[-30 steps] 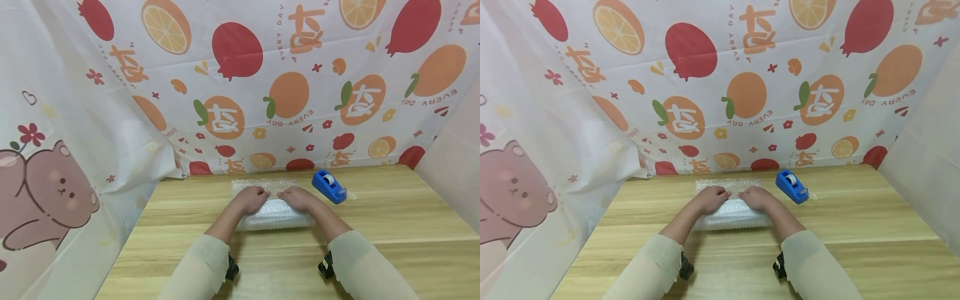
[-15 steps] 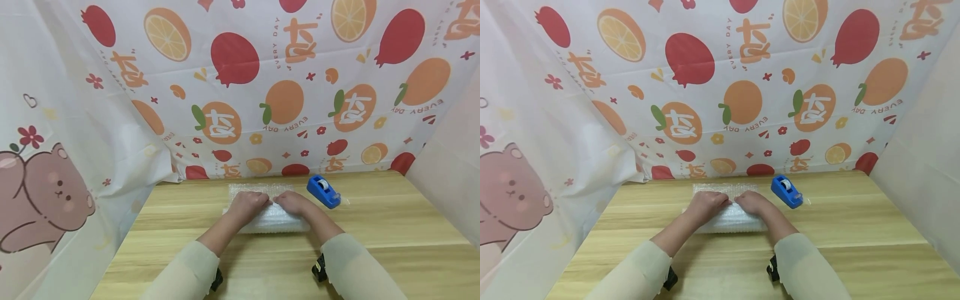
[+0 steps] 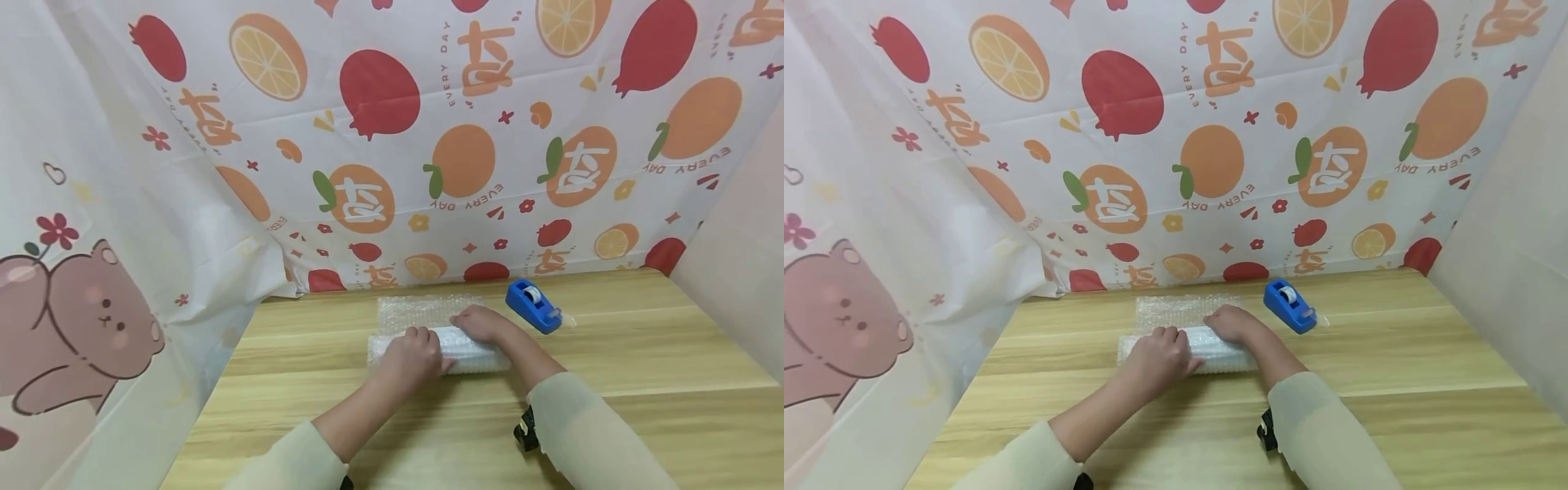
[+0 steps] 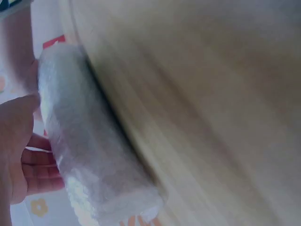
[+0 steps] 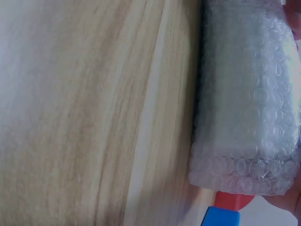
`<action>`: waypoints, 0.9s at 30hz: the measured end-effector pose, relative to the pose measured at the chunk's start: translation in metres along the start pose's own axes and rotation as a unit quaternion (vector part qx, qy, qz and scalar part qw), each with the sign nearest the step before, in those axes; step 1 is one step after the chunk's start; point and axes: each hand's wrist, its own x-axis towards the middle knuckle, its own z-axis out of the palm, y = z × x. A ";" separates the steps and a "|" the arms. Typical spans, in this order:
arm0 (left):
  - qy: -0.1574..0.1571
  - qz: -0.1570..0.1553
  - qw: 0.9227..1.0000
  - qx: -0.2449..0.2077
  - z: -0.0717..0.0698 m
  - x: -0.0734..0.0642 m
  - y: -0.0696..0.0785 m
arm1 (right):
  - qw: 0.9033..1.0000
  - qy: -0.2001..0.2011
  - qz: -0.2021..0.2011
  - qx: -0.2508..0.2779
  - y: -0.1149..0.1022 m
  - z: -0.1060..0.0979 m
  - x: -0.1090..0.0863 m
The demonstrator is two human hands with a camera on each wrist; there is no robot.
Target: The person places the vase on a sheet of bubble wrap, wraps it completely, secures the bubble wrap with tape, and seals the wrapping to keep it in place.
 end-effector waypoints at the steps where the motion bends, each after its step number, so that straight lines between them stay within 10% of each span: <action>1: -0.009 -0.003 1.000 0.008 -0.001 -0.001 0.003 | 1.000 -0.001 0.003 -0.001 0.000 -0.001 0.000; 7: -0.059 -0.031 0.997 0.039 -0.001 -0.002 0.014 | 1.000 -0.002 0.011 -0.003 0.003 -0.001 0.002; 16: -0.216 -0.069 0.974 -0.019 -0.003 0.000 0.013 | 1.000 -0.004 0.027 0.007 0.002 -0.005 0.004; 27: -0.246 -0.102 0.963 -0.050 0.010 0.004 0.011 | 0.999 -0.011 0.038 0.013 0.003 -0.004 0.005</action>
